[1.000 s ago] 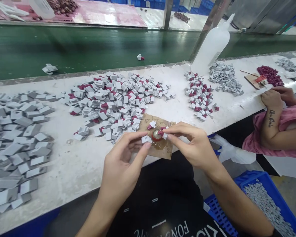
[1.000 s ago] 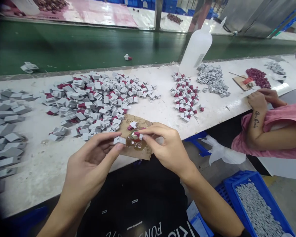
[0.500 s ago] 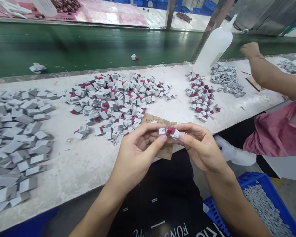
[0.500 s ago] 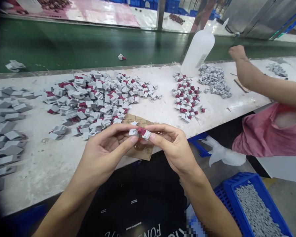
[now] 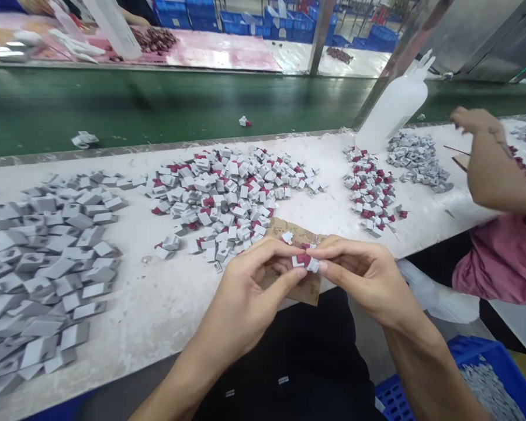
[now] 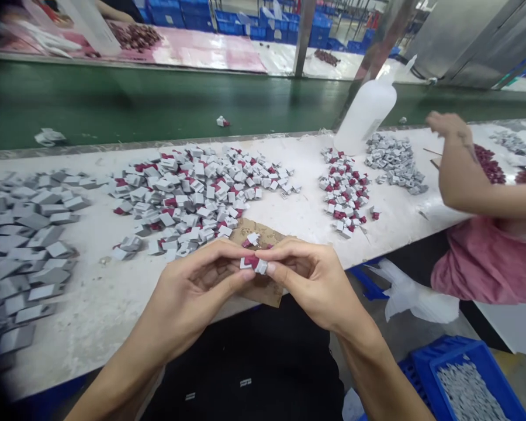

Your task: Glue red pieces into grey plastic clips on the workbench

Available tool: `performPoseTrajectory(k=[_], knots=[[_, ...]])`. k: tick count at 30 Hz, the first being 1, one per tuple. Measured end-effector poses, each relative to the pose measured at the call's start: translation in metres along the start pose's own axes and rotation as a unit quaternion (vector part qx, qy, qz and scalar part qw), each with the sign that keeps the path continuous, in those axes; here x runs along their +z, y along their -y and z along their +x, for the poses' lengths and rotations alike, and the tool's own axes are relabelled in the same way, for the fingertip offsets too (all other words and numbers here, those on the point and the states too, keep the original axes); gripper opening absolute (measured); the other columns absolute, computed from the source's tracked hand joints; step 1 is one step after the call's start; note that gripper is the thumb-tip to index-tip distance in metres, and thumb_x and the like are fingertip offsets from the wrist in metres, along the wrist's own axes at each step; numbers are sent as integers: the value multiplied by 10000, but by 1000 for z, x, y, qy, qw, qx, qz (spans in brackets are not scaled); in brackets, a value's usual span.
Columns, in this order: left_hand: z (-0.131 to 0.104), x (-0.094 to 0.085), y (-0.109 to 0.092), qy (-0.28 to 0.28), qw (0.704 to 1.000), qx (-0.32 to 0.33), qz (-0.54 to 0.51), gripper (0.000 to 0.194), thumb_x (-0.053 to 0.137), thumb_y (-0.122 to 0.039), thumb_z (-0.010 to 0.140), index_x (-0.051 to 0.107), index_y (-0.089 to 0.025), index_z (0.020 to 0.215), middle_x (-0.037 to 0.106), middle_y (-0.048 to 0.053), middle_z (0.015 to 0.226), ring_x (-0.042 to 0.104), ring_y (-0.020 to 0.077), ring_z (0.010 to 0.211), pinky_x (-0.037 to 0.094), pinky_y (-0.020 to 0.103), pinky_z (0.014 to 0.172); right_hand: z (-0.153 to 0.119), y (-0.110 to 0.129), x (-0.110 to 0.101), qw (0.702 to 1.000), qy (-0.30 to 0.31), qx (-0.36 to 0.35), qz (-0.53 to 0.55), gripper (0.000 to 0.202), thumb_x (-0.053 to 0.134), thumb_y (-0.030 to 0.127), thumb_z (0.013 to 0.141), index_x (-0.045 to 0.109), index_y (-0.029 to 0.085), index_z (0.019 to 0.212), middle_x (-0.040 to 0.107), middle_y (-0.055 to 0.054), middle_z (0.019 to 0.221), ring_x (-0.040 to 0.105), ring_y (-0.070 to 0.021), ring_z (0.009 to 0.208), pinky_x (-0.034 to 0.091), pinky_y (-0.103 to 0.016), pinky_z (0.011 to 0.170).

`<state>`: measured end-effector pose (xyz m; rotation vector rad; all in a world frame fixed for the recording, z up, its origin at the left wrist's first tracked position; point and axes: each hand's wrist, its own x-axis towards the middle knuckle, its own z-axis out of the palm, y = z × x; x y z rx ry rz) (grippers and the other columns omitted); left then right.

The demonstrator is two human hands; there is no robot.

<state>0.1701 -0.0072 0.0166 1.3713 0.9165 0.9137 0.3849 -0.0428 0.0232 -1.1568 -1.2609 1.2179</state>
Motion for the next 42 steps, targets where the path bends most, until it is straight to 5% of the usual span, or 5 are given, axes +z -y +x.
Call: performPoseTrajectory(k=[6,12,22,31,42], knots=[[13,-46,-28,-12,998,13,65,158,855,-376,1013,880,-288,1142,861,56,1040,830,240,932,697,320,818,52,30,12,993,101,0,-58,154,901,390,1046,958,305,1162,907,-59,1074,873,-241,917,728,-351,778],[47,-119,-52,-184,953,43,237,247,881,-440,916,851,-261,1083,851,81,1045,808,280,940,690,386,822,225,20,35,940,-16,-125,-318,325,680,130,1088,887,184,1333,871,-123,1234,826,-249,997,705,-430,950],[199,-187,-53,-274,898,-116,324,231,896,-98,819,815,-166,1025,850,99,981,806,290,930,667,459,943,406,-30,112,916,54,-73,-391,321,791,10,845,895,158,1110,813,-171,1423,694,-386,1412,496,-577,1315],[300,-167,-28,-202,908,-129,343,255,827,-140,1027,774,49,1190,819,240,1304,743,202,1165,542,391,1071,382,-14,34,962,-44,-16,-269,321,612,156,1048,738,220,1336,723,-36,965,818,-229,929,711,-409,917],[304,-123,-40,-132,874,-116,454,428,813,-232,1037,708,31,1357,702,281,1587,656,369,1515,498,477,1250,185,7,-42,995,-65,69,-23,395,1120,484,758,878,228,936,788,-64,1016,725,-200,949,655,-318,769]])
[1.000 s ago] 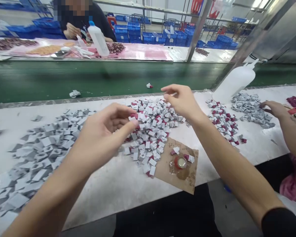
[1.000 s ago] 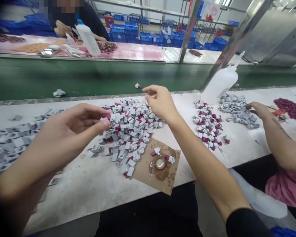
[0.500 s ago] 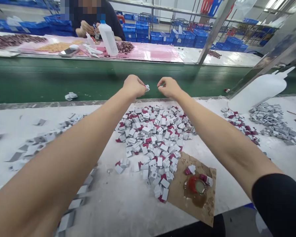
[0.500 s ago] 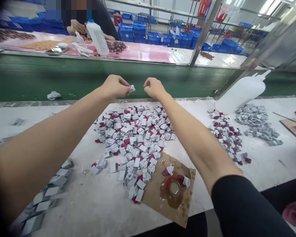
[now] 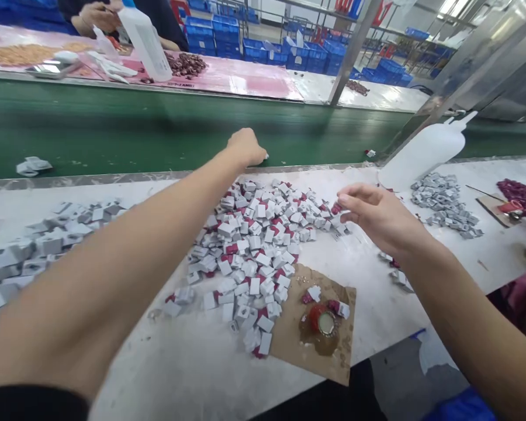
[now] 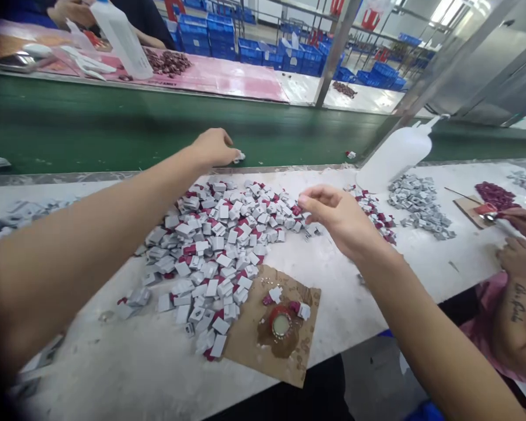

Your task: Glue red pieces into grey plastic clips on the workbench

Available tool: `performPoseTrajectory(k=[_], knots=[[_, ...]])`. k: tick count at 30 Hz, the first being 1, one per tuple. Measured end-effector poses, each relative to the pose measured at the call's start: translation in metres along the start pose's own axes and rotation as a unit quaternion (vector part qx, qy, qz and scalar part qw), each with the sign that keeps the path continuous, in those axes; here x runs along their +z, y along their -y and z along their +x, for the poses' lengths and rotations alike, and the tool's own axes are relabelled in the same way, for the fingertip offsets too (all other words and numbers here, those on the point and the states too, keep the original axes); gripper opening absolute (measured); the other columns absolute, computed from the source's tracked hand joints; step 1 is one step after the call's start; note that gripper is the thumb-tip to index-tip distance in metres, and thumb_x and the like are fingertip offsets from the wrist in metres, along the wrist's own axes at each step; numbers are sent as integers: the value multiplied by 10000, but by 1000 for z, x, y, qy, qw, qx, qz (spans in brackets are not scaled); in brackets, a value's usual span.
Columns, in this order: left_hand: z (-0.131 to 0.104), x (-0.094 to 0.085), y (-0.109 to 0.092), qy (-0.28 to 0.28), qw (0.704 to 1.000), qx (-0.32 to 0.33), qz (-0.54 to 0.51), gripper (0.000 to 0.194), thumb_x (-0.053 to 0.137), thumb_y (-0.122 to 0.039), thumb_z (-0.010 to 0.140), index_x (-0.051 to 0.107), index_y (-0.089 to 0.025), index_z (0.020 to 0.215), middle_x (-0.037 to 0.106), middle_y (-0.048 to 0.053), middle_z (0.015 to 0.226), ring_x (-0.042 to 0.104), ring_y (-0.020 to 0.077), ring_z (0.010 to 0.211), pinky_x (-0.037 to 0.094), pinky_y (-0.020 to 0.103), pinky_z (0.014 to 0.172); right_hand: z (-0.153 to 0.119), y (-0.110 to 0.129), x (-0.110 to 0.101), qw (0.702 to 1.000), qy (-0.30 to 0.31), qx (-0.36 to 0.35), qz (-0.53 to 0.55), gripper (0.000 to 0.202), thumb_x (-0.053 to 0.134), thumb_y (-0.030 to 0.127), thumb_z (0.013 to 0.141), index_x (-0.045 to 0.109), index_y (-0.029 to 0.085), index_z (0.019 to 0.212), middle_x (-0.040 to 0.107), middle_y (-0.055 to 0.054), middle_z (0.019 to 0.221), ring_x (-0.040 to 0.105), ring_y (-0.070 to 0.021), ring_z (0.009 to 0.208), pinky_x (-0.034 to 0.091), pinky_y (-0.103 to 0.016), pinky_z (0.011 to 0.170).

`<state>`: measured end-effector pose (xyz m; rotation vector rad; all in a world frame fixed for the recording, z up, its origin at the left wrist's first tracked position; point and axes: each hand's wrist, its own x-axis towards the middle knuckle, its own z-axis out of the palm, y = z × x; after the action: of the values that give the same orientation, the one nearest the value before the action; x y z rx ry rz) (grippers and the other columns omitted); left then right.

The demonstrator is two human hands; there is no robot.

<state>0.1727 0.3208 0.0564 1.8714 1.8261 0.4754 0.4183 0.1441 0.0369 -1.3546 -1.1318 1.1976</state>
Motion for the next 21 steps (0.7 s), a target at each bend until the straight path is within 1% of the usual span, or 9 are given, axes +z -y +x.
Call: performPoseTrajectory(k=[2,4,6,8,11,14,17,19,21], knots=[[-27,-14,3,0,999,32,15,501,672,-336,1135,653,68,1431,666,259,1619,646,368,1519,488,486,1250,-30,-8,-5,999,-3,17,28,434,1126,532,743,907,246,985,787,-42,961,711,-170,857,628,-285,685],[-62,-27,9,2,997,67,25,546,638,-392,1157,650,50,1479,692,219,1581,681,379,1458,509,542,1226,-56,-14,-6,997,12,46,68,413,1118,533,763,920,254,995,770,-15,862,700,-138,736,597,-253,602],[-104,-36,17,-4,995,93,33,472,686,-362,1142,711,-25,1471,761,160,1471,735,361,1350,546,570,1187,-77,-18,-3,992,28,65,108,372,1115,510,781,919,249,959,774,-4,815,727,-123,689,618,-235,604],[-152,-38,26,-3,994,110,26,342,757,-318,1102,796,-125,1381,820,99,1305,782,309,1183,607,509,1091,-95,-21,4,987,36,74,141,336,1112,477,802,921,250,961,814,-6,855,793,-126,724,682,-235,699],[-227,-23,32,38,979,187,-73,271,892,-354,991,847,-234,1230,842,49,1124,780,254,981,636,375,877,-121,-22,18,981,48,68,174,256,1077,432,870,924,267,993,853,-1,880,839,-134,716,713,-239,746],[-284,6,29,51,945,243,-214,201,880,-295,997,822,-283,1189,835,1,1041,762,189,908,611,293,807,-143,-23,33,982,52,29,178,176,1048,387,911,928,283,987,868,-4,856,841,-149,709,702,-234,698],[-312,30,25,54,919,215,-326,128,802,-207,1051,806,-286,1151,809,-29,974,733,137,839,588,239,756,-160,-25,41,988,51,-21,148,113,1033,334,927,934,316,977,892,-10,950,847,-159,804,703,-234,727],[-320,37,25,55,907,188,-372,76,796,-223,1065,813,-269,1123,801,-19,957,733,138,840,590,239,760,-170,-26,41,992,51,-59,101,97,1008,307,953,937,341,1010,896,-10,1023,852,-168,885,706,-236,772],[-326,38,27,60,903,160,-395,37,787,-266,1085,821,-257,1095,812,-3,976,751,149,880,599,248,794,-180,-26,37,992,55,-108,24,153,972,287,988,942,355,1122,892,-32,1151,860,-203,1042,714,-262,871]])
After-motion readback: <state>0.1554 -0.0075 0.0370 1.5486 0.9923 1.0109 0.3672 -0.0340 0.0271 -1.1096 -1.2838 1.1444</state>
